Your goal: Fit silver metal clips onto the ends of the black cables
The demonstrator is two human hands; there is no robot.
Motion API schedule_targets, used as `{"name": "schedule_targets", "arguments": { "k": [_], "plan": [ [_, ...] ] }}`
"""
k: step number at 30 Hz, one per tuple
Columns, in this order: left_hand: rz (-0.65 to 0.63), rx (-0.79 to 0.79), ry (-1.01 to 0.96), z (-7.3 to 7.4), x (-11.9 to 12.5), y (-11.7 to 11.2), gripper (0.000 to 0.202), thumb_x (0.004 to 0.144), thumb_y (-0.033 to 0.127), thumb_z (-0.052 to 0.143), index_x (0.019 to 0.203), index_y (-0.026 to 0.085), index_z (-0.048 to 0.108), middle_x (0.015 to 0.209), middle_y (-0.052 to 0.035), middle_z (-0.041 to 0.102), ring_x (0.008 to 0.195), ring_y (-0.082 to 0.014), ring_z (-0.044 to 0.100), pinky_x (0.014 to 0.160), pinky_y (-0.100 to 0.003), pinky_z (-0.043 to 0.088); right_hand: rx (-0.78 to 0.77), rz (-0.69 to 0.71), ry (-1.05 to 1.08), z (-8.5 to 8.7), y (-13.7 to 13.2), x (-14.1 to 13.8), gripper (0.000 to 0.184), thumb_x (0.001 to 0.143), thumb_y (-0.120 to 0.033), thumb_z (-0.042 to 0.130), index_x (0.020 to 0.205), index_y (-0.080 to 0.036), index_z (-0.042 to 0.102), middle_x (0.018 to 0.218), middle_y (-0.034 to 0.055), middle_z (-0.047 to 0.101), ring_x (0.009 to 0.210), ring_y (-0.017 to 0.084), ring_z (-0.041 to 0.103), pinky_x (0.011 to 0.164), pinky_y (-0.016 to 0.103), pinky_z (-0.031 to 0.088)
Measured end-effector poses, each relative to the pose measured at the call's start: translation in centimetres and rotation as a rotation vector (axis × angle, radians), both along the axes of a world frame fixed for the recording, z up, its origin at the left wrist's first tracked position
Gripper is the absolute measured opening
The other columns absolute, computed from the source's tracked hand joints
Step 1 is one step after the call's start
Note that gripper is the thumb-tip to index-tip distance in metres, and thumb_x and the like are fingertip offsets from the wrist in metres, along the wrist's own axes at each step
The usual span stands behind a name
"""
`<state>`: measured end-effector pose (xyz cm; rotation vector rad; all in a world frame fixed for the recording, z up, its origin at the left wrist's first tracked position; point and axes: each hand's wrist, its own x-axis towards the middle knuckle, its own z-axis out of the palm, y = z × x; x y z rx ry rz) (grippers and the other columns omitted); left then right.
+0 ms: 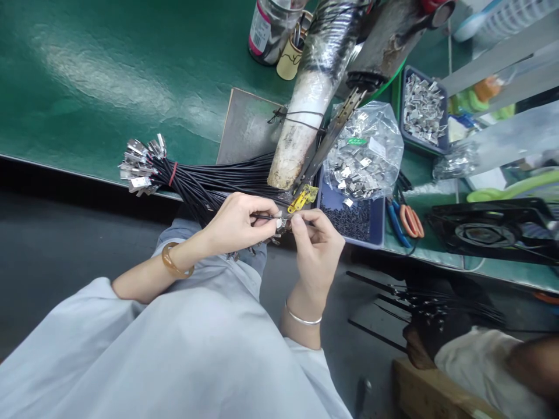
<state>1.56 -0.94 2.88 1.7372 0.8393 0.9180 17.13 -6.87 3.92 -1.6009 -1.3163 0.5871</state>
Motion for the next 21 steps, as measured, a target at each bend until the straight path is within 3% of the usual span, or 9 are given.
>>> {"name": "schedule_targets", "arguments": {
  "k": [7,10,13,16,21],
  "plan": [
    [-0.003,0.001,-0.011,0.16,-0.19,0.13,0.013,0.076,0.016,0.06,0.069,0.013,0.07,0.057,0.0016,0.061,0.052,-0.007,0.046,0.051,-0.019,0.036,0.108,-0.015,-0.126,0.16,-0.24,-0.45,0.019,0.084,-0.027,0.074,0.069,-0.02,0.065,0.063,-0.0051,0.057,0.05,0.007,0.039,0.049,0.024,0.032],
    [-0.014,-0.047,-0.05,0.49,-0.45,0.34,0.012,0.078,0.016,0.062,0.07,0.013,0.071,0.059,0.0018,0.062,0.052,-0.0066,0.045,0.05,-0.019,0.035,0.165,-0.123,-0.148,0.08,-0.33,-0.41,0.012,0.083,-0.033,0.076,0.082,-0.021,0.072,0.064,-0.0051,0.061,0.046,0.007,0.038,0.045,0.024,0.031],
    [-0.048,-0.054,-0.109,0.72,-0.74,0.53,0.012,0.08,0.016,0.064,0.072,0.013,0.073,0.064,0.0003,0.066,0.053,-0.0063,0.045,0.05,-0.019,0.034,0.112,-0.161,-0.044,-0.03,-0.23,-0.19,0.019,0.084,-0.038,0.073,0.091,-0.021,0.074,0.066,-0.0028,0.066,0.047,0.009,0.049,0.047,0.024,0.039],
    [-0.067,-0.032,-0.133,0.72,-0.89,0.6,0.011,0.081,0.015,0.066,0.073,0.013,0.073,0.067,-0.0001,0.067,0.054,-0.0063,0.046,0.051,-0.019,0.034,0.021,-0.076,0.109,-0.02,-0.08,-0.12,0.018,0.084,-0.038,0.07,0.08,-0.02,0.071,0.065,-0.0011,0.068,0.052,0.011,0.059,0.051,0.024,0.045],
    [-0.058,-0.094,-0.127,0.85,-0.8,0.59,0.014,0.081,0.017,0.064,0.077,0.012,0.076,0.066,0.0001,0.064,0.052,-0.0051,0.043,0.048,-0.018,0.032,0.087,-0.016,0.156,0.27,-0.42,-0.38,0.009,0.082,-0.029,0.071,0.086,-0.021,0.073,0.067,-0.0045,0.064,0.045,0.005,0.041,0.042,0.02,0.03]
  ]
}}
